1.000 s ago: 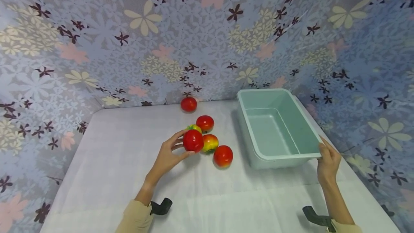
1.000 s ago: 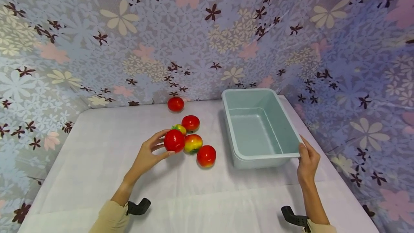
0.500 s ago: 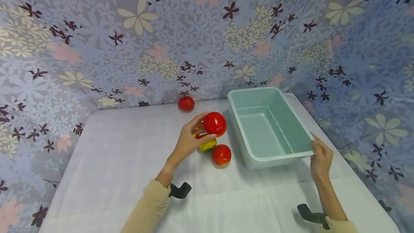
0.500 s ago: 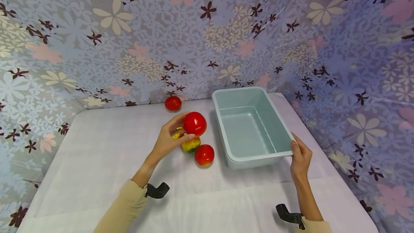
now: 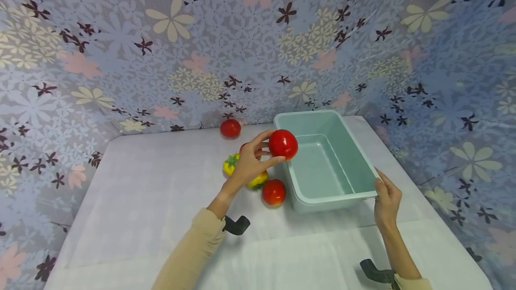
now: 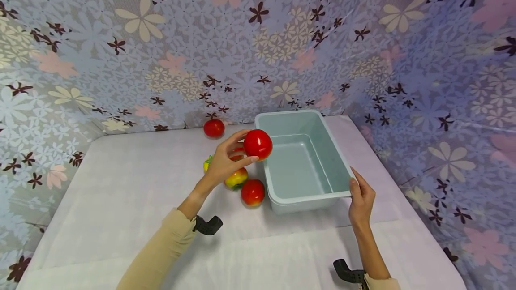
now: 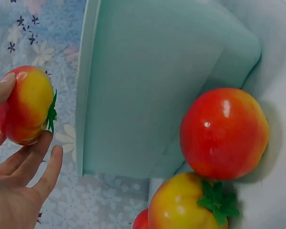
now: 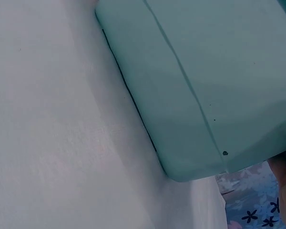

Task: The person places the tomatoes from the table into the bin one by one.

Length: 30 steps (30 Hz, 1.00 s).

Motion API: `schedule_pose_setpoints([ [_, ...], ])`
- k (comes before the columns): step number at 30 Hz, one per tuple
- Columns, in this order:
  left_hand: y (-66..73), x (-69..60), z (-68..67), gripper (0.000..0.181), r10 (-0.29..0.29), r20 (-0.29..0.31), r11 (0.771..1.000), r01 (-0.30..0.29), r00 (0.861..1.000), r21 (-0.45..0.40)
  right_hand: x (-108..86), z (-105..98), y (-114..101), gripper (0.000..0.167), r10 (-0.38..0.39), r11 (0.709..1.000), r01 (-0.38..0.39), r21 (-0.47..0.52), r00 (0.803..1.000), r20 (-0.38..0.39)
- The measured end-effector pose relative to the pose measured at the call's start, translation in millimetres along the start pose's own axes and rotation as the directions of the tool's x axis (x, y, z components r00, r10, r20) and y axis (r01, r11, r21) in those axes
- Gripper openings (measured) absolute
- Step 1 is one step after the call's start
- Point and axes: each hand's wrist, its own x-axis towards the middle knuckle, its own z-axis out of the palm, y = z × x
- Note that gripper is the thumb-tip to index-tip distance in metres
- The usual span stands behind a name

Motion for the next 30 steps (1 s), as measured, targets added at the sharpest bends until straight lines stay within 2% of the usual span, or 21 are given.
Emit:
schedule_pose_setpoints([
  [3,-14.5,7.1,5.4,0.065,0.004,0.009,1.000,-0.004,1.000,0.012,-0.7,1,0,0.037,-0.016,1.000,0.016,-0.014,1.000,0.013],
  [6,-26.4,13.3,11.3,0.065,0.005,0.021,0.998,-0.006,1.000,0.070,-1.1,1,0,0.037,-0.015,0.999,0.015,-0.035,1.000,0.013],
  [10,-29.3,18.8,19.5,0.067,-0.008,0.043,0.988,0.001,0.999,0.151,-1.7,0,0,0.037,-0.010,0.997,0.010,-0.078,1.000,0.006],
  [16,-30.7,22.6,29.1,0.069,-0.079,0.048,0.974,0.066,0.996,0.218,-2.0,-1,1,0.037,-0.002,0.996,0.002,-0.089,1.000,-0.002],
  [19,-31.6,24.2,32.7,0.069,-0.094,0.042,0.950,0.077,0.995,0.304,-1.7,-1,3,0.037,-0.005,0.998,0.005,-0.070,1.000,-0.002],
  [23,-32.1,26.7,37.0,0.069,-0.061,0.056,0.902,0.031,0.997,0.430,-1.1,-2,4,0.037,-0.015,0.998,0.014,-0.055,1.000,-0.012],
  [27,-33.1,28.3,39.8,0.069,-0.034,0.080,0.867,-0.011,0.996,0.499,-1.3,-1,4,0.037,-0.008,0.999,0.007,-0.034,1.000,-0.022],
  [30,-34.5,28.7,41.8,0.070,-0.026,0.105,0.816,-0.040,0.994,0.576,-1.5,-1,4,0.037,-0.008,1.000,0.007,-0.026,1.000,-0.024],
])
